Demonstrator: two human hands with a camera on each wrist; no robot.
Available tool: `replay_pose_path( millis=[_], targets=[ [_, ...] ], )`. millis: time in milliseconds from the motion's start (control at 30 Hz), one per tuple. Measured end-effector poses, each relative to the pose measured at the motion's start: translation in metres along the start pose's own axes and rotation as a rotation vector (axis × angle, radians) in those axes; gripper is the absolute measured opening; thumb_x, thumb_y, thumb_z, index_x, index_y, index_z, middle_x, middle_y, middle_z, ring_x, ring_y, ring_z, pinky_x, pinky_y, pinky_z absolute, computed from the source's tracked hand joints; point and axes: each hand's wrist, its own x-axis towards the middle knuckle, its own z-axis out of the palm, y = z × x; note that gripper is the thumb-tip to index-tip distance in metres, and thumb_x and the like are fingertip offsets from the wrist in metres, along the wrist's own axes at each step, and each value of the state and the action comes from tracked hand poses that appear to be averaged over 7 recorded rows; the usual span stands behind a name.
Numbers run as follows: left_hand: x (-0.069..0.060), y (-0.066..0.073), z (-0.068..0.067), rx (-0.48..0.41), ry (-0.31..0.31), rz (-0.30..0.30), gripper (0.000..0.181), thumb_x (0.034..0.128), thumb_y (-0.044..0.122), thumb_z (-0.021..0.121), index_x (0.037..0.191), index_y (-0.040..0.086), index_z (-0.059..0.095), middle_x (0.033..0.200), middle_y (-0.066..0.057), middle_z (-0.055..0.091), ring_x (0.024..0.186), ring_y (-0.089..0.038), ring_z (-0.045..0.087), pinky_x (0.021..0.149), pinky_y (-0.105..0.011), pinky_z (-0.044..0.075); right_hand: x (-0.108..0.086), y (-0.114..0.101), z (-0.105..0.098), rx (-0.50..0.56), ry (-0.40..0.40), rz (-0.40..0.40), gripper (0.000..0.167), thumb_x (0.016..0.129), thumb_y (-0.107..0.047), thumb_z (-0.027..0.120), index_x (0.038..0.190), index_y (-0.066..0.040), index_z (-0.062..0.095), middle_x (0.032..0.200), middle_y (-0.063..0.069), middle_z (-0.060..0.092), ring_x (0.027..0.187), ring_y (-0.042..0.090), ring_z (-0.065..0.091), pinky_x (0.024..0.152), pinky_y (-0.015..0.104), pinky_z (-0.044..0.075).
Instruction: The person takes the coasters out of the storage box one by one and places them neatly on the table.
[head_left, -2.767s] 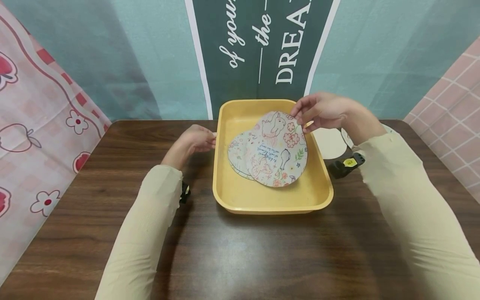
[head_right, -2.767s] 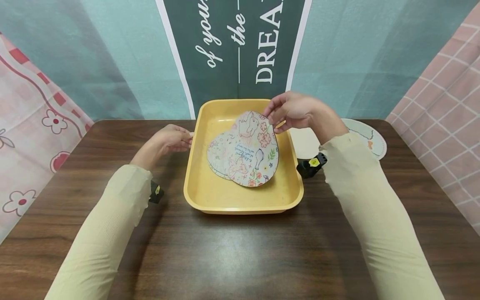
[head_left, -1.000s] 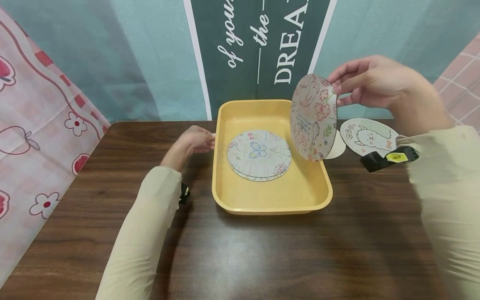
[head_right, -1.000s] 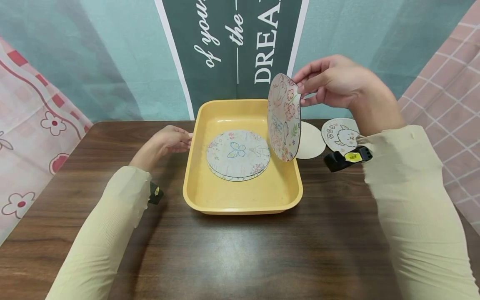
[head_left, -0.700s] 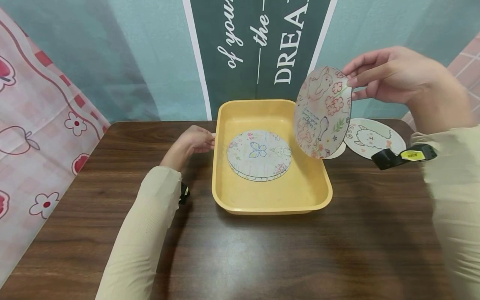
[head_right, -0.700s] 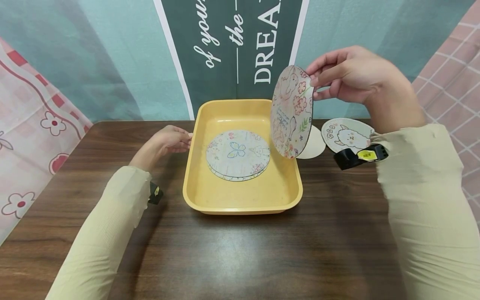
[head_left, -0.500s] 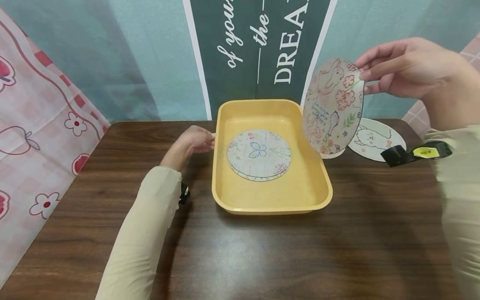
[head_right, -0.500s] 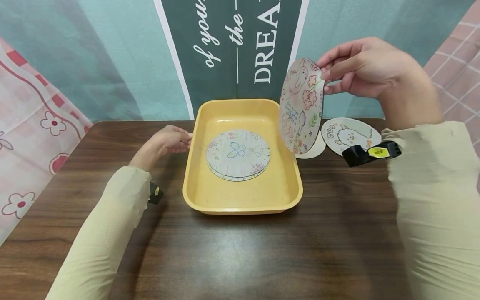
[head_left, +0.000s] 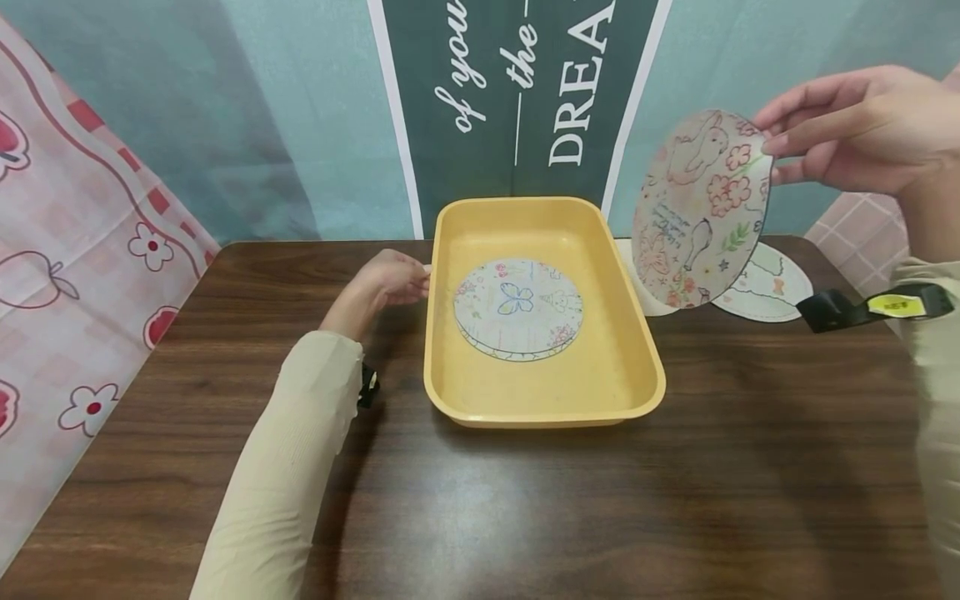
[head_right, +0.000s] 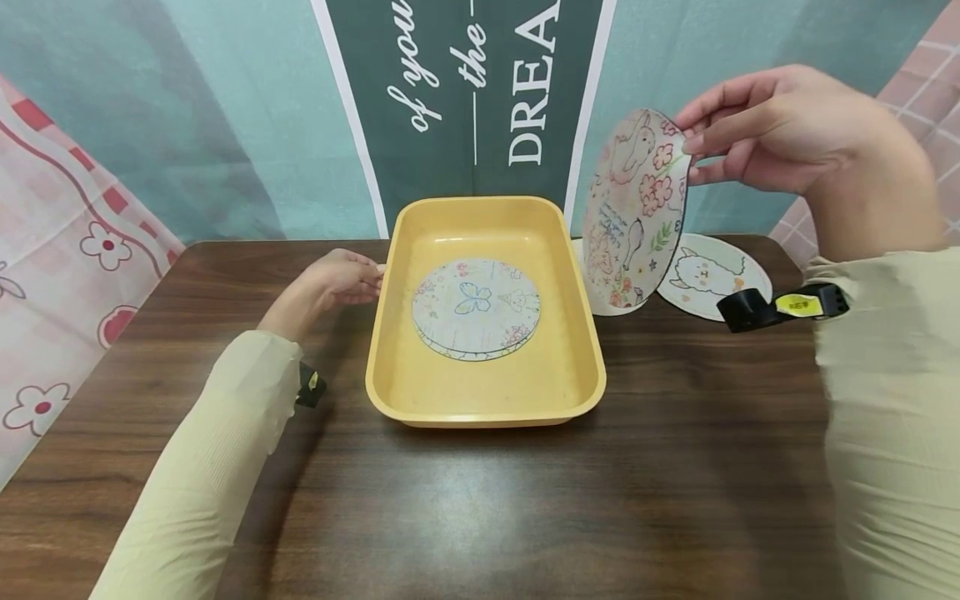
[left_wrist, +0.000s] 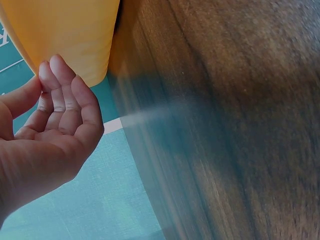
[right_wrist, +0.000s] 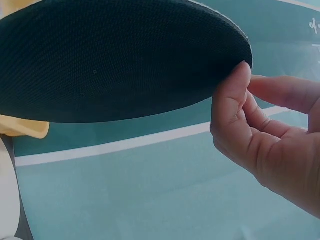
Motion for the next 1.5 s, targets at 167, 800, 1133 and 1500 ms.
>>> replay_pose_path(
  millis=[167, 800, 1133, 1500],
  targets=[
    [0.001, 0.001, 0.0, -0.002, 0.0, -0.003, 0.024, 0.0946, 0.017, 0.051, 0.105, -0.004, 0.057, 0.072, -0.004, 0.06, 0.077, -0.02, 0.062, 0.085, -0.038, 0.047, -0.005, 0.002, -0.006, 0.042, -0.045, 0.0, 0.036, 0.09, 0.022, 0.022, 0.112, 0.017, 0.049, 0.105, 0.022, 0.056, 0.091, 0.029, 0.058, 0.074, 0.037, 0.052],
    [0.0, 0.002, -0.003, 0.001, -0.012, -0.021, 0.026, 0.0943, 0.018, 0.052, 0.106, -0.004, 0.057, 0.077, -0.005, 0.061, 0.081, -0.021, 0.062, 0.085, -0.037, 0.047, -0.02, 0.026, -0.011, 0.187, -0.101, 0.075, 0.041, 0.088, 0.024, 0.017, 0.112, 0.016, 0.05, 0.1, 0.023, 0.059, 0.088, 0.031, 0.06, 0.074, 0.041, 0.051],
    [0.0, 0.005, -0.005, 0.02, -0.008, -0.028, 0.025, 0.0937, 0.02, 0.053, 0.104, -0.002, 0.058, 0.081, -0.006, 0.062, 0.088, -0.025, 0.062, 0.085, -0.036, 0.048, -0.026, 0.037, 0.001, 0.092, -0.056, 0.101, 0.04, 0.087, 0.026, 0.024, 0.111, 0.012, 0.052, 0.099, 0.019, 0.061, 0.086, 0.027, 0.061, 0.073, 0.037, 0.052],
    [0.003, 0.007, -0.01, 0.032, -0.022, -0.025, 0.025, 0.0939, 0.019, 0.053, 0.105, -0.003, 0.058, 0.081, -0.007, 0.062, 0.081, -0.021, 0.062, 0.082, -0.034, 0.049, -0.029, 0.046, 0.019, 0.236, -0.122, 0.129, 0.043, 0.086, 0.027, 0.017, 0.112, 0.014, 0.05, 0.105, 0.024, 0.059, 0.094, 0.031, 0.059, 0.079, 0.041, 0.05]
  ],
)
